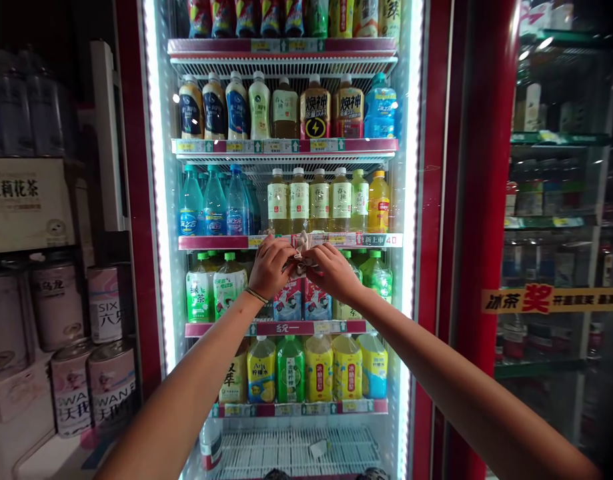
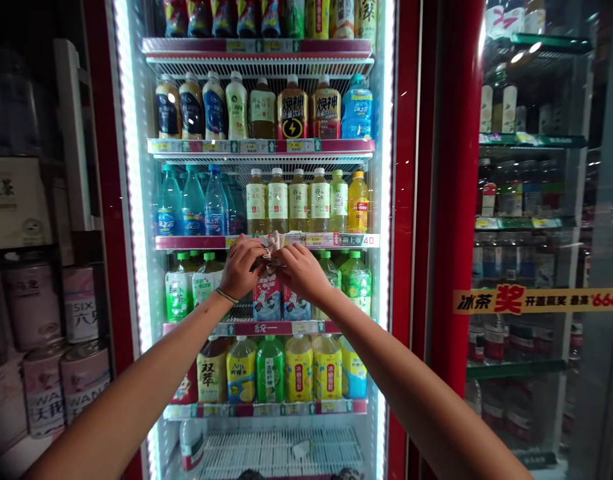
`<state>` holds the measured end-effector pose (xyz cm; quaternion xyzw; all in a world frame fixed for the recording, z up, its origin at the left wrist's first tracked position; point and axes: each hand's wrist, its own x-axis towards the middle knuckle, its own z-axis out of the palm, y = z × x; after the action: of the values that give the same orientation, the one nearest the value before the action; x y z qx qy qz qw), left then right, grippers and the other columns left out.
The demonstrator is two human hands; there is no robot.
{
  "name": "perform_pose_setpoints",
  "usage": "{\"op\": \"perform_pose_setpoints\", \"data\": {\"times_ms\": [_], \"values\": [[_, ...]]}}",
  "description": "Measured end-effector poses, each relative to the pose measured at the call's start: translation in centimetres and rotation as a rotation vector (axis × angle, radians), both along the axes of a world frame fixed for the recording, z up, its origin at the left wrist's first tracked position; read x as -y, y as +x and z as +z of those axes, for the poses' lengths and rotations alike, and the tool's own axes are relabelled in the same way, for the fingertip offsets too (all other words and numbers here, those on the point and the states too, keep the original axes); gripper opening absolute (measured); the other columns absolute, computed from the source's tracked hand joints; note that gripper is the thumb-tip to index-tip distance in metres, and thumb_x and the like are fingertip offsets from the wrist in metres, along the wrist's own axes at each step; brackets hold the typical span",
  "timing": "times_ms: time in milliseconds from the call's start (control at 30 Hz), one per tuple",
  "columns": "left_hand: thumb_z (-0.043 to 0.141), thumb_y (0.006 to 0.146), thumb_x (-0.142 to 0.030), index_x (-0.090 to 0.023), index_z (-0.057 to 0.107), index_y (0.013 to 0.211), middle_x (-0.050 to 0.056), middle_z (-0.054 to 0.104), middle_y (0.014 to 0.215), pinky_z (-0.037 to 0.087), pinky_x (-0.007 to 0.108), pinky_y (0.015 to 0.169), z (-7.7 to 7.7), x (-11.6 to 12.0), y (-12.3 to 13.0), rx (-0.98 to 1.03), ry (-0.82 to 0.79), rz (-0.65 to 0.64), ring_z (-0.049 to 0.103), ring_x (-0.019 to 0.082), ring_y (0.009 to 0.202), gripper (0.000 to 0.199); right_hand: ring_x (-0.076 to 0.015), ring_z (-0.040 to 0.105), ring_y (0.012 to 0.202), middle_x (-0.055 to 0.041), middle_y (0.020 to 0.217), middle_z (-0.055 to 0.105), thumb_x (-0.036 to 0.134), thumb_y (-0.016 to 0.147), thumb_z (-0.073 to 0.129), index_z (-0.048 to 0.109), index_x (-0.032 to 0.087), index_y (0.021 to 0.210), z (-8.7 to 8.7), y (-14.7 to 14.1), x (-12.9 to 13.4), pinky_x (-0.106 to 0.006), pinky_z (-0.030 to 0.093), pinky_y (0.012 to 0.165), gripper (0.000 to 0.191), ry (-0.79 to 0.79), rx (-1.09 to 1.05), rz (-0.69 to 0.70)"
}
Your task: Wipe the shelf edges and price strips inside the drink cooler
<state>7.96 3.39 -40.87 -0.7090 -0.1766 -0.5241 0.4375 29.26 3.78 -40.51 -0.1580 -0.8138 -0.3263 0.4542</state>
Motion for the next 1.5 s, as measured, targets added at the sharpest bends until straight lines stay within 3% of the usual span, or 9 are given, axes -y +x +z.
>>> {"op": "perform_pose_setpoints", "data": {"times_ms": [200,367,533,900,1033,1133,1267,1400,1500], "values": [[0.05,0.099,-0.018,-0.023,0.07,0.12,0.011,0.068,0.126,0.046,0.051,0.118,0.9,1.0,0.2,0.083,-0.097,0.068,0.061,0.026,0.129,0.03,-0.0348,0.051,0.117,-0.0125,0.121,0.065,0.021,0.091,0.061,0.065,0.025,0.125,1.2,1.7,-0.7,-0.056,0.048,0.101,0.034,0.183,-0.251,-0.213],[0.048,0.102,-0.022,-0.027,0.063,0.141,0.012,0.062,0.146,0.034,0.057,0.125,0.9,1.1,-0.4,0.185,-0.113,0.227,0.049,0.031,0.145,0.042,-0.0269,0.057,0.13,-0.0096,0.132,0.069,0.014,0.1,0.053,0.067,0.023,0.126,-0.3,0.6,-0.5,-0.045,0.054,0.103,0.03,0.294,0.177,-0.148],[0.046,0.104,-0.025,-0.028,0.048,0.155,0.01,0.05,0.16,0.026,0.058,0.129,-1.4,0.7,-1.3,0.164,-0.11,0.301,0.04,0.031,0.154,0.051,-0.026,0.053,0.143,-0.0114,0.144,0.066,0.022,0.103,0.054,0.07,0.019,0.118,-2.5,-0.4,-0.2,-0.047,0.052,0.114,0.023,0.348,0.28,-0.056],[0.049,0.102,-0.023,-0.028,0.043,0.159,0.008,0.045,0.163,0.025,0.058,0.13,-2.5,0.4,-1.5,0.149,-0.117,0.31,0.037,0.03,0.155,0.058,-0.0306,0.061,0.123,-0.0166,0.126,0.071,0.023,0.102,0.055,0.06,0.017,0.142,-2.4,0.1,-1.3,-0.047,0.054,0.1,0.041,0.259,-0.063,-0.265],[0.049,0.101,-0.023,-0.029,0.043,0.159,0.008,0.044,0.164,0.023,0.06,0.131,-2.6,0.4,-1.5,0.16,-0.159,0.281,0.036,0.031,0.155,0.058,-0.0298,0.056,0.126,-0.0134,0.129,0.068,0.023,0.1,0.057,0.062,0.025,0.139,-2.5,0.2,-1.8,-0.046,0.049,0.103,0.04,0.241,0.085,-0.241],[0.049,0.101,-0.024,-0.029,0.043,0.159,0.008,0.044,0.164,0.023,0.06,0.131,-2.6,0.4,-1.5,0.167,-0.157,0.274,0.036,0.031,0.155,0.058,-0.0335,0.052,0.127,-0.0167,0.131,0.065,0.023,0.101,0.053,0.062,0.023,0.139,-2.0,-0.1,-2.1,-0.051,0.047,0.103,0.039,0.19,-0.159,-0.32],[0.049,0.102,-0.024,-0.029,0.043,0.159,0.008,0.044,0.164,0.024,0.059,0.131,-2.6,0.4,-1.6,0.161,-0.149,0.275,0.037,0.03,0.155,0.058,-0.0311,0.051,0.127,-0.0117,0.133,0.064,0.024,0.101,0.052,0.061,0.027,0.138,-1.0,-0.9,-2.0,-0.047,0.047,0.104,0.038,0.227,0.087,-0.26],[0.048,0.102,-0.024,-0.03,0.045,0.158,0.008,0.045,0.163,0.023,0.06,0.131,-2.6,0.5,-1.6,0.17,-0.148,0.254,0.036,0.031,0.155,0.056,-0.0337,0.049,0.128,-0.0153,0.135,0.062,0.023,0.102,0.045,0.052,0.024,0.147,-0.9,-1.7,-1.8,-0.052,0.046,0.105,0.046,0.147,-0.234,-0.297],[0.05,0.102,-0.026,-0.03,0.042,0.16,0.007,0.043,0.164,0.023,0.059,0.131,-2.6,0.5,-1.7,0.148,-0.134,0.254,0.035,0.03,0.156,0.058,-0.0319,0.05,0.13,-0.0131,0.137,0.062,0.023,0.102,0.047,0.051,0.026,0.148,-1.2,-1.9,-1.9,-0.049,0.046,0.106,0.046,0.163,-0.109,-0.262]]}}
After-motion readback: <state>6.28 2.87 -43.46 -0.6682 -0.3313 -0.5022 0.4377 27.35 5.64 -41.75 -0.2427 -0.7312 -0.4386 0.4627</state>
